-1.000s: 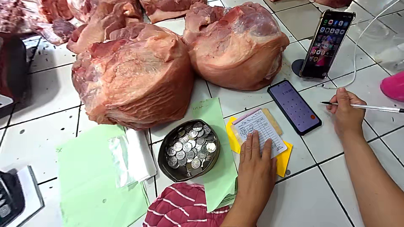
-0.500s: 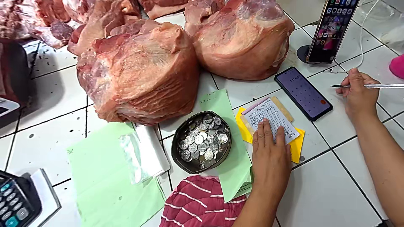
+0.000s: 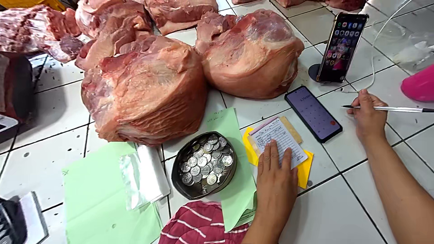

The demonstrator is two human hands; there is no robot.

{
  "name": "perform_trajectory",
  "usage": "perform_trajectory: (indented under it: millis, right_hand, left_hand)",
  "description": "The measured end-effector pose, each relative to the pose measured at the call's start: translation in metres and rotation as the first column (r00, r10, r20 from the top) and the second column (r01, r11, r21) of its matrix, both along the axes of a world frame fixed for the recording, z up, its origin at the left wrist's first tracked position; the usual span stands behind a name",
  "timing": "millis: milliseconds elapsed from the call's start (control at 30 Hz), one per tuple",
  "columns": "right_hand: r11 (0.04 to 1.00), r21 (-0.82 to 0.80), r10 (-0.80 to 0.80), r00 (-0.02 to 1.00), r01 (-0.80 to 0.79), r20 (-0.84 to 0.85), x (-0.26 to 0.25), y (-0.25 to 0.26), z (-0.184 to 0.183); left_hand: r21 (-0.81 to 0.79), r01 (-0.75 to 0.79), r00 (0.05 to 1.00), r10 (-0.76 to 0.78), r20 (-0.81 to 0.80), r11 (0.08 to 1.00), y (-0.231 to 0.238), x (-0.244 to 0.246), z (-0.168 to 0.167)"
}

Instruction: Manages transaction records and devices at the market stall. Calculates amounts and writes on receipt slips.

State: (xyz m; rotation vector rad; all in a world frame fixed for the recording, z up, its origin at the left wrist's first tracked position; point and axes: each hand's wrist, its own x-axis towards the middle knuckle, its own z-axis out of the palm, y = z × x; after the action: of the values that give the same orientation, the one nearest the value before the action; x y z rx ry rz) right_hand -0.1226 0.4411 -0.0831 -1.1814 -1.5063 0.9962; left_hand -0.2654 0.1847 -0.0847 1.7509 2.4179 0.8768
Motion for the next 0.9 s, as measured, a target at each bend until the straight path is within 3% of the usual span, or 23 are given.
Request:
perform_trajectory:
  millis: [900]
  right_hand:
    - [1.000, -0.023, 0.016, 0.982, -0.020, -0.188, -0.004, 0.003, 0.001]
  left_hand:
    - [-0.030, -0.012, 0.998, 0.010, -0.066, 0.999, -0.005, -0.004, -0.013]
